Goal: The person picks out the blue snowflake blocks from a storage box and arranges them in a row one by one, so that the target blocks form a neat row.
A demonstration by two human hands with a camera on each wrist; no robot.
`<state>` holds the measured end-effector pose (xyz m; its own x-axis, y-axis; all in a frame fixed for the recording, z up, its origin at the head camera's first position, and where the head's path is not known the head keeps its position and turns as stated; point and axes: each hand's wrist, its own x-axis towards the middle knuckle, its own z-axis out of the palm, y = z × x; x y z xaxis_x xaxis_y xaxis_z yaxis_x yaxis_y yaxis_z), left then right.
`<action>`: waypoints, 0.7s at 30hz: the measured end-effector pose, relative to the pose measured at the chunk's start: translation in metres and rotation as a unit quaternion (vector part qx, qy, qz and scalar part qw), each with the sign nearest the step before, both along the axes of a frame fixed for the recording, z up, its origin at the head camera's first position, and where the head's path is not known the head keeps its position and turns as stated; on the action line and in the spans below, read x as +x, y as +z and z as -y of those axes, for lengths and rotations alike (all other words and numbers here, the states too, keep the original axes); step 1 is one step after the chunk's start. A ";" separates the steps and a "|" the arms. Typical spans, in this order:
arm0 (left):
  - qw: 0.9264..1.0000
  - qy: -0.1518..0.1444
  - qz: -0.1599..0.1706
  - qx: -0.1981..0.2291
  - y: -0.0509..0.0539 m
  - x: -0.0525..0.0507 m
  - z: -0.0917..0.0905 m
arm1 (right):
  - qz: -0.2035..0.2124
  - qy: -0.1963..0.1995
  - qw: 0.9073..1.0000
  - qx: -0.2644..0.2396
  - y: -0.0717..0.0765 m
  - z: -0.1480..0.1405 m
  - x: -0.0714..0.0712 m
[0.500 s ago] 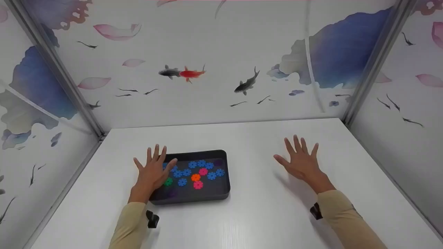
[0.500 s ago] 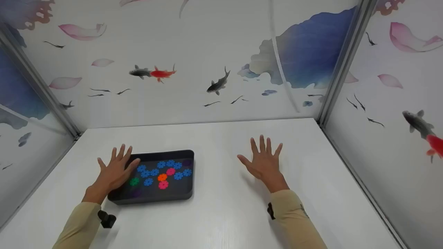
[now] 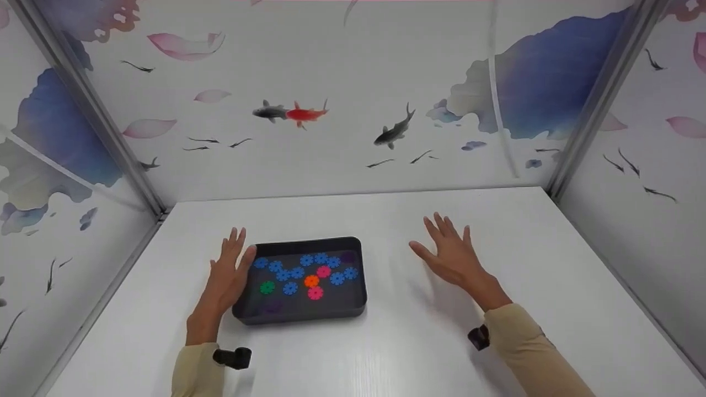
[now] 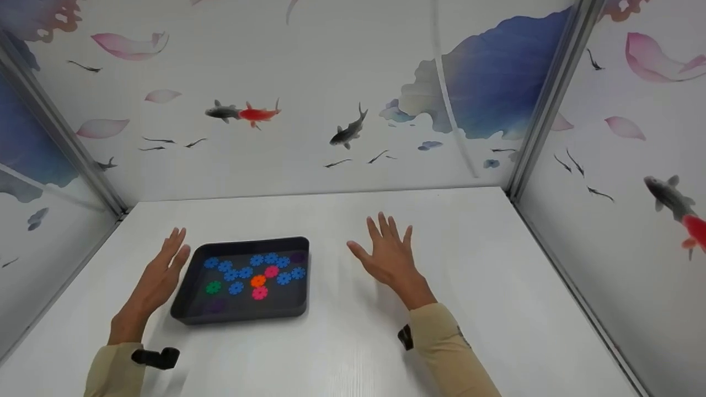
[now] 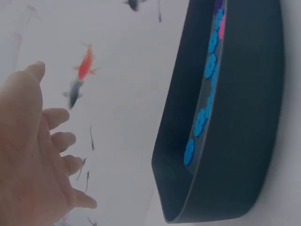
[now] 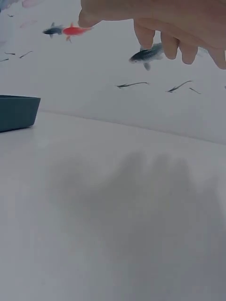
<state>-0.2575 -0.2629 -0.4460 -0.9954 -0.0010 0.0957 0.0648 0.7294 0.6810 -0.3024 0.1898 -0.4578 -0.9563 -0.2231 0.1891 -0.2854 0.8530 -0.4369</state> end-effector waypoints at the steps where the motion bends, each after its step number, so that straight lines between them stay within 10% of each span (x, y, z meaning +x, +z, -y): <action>1: 1.000 0.005 0.000 0.016 0.001 0.003 0.002 | -0.005 0.003 1.000 -0.009 0.001 0.004 0.000; 13: 0.990 0.070 -0.002 0.125 -0.008 0.019 0.009 | -0.078 0.047 0.979 -0.184 0.000 0.055 -0.004; 21: 0.969 0.125 -0.028 0.212 -0.023 0.021 0.014 | -0.068 0.072 0.969 -0.226 -0.006 0.087 -0.006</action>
<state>-0.2365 -0.2765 -0.4689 -0.9520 -0.2930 0.0882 -0.0324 0.3832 0.9231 -0.3079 0.1026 -0.4640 -0.8805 -0.2175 0.4212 -0.4690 0.5293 -0.7070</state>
